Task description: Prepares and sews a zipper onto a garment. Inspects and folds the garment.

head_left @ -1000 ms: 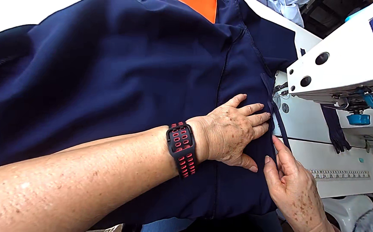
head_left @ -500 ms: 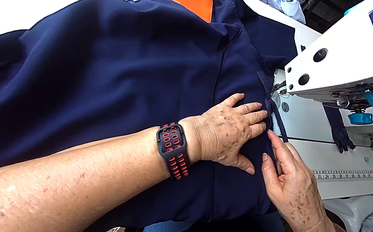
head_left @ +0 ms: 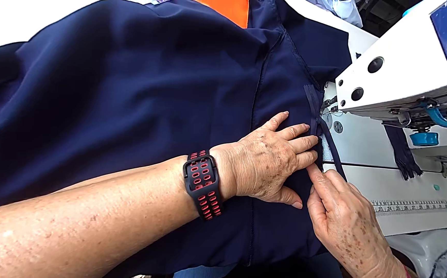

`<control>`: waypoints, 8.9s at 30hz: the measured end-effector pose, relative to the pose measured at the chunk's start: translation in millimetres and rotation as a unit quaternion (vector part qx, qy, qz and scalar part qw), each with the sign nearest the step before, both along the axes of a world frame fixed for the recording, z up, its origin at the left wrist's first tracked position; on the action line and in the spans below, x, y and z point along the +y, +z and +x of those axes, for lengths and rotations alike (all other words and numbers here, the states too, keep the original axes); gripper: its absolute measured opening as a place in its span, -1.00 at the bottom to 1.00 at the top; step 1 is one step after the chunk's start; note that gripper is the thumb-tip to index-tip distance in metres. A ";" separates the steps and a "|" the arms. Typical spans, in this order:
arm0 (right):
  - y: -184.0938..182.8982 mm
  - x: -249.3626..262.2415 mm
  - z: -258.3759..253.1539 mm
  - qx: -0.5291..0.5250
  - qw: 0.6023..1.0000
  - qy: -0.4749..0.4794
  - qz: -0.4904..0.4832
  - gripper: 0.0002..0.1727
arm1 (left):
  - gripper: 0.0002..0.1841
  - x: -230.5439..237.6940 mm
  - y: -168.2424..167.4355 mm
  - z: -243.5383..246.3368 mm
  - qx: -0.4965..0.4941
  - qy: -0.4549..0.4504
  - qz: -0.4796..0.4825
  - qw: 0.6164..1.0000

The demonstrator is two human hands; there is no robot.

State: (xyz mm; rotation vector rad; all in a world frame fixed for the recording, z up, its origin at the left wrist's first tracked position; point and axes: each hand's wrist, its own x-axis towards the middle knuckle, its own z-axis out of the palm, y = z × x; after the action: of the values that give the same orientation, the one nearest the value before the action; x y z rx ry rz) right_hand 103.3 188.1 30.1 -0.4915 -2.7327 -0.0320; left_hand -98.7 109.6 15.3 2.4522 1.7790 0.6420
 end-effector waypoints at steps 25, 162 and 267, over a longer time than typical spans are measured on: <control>-19.0 114.2 9.8 0.081 0.956 0.268 -0.091 -0.50 | -0.72 46.4 16.2 -3.8 0.108 -0.089 0.195 0.971; -20.5 111.2 -18.4 0.080 0.974 0.211 0.003 -0.49 | 0.11 33.8 1.1 -9.7 0.071 0.099 0.038 0.992; -19.1 112.3 -6.0 0.140 0.943 0.299 -0.031 -0.73 | -0.72 38.5 10.9 3.7 0.069 0.041 0.159 0.984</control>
State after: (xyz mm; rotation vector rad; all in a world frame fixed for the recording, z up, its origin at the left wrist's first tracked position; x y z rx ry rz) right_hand 97.3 300.5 11.0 0.3127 -2.4896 0.2581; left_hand -95.0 148.2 26.2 2.6957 1.9752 0.8445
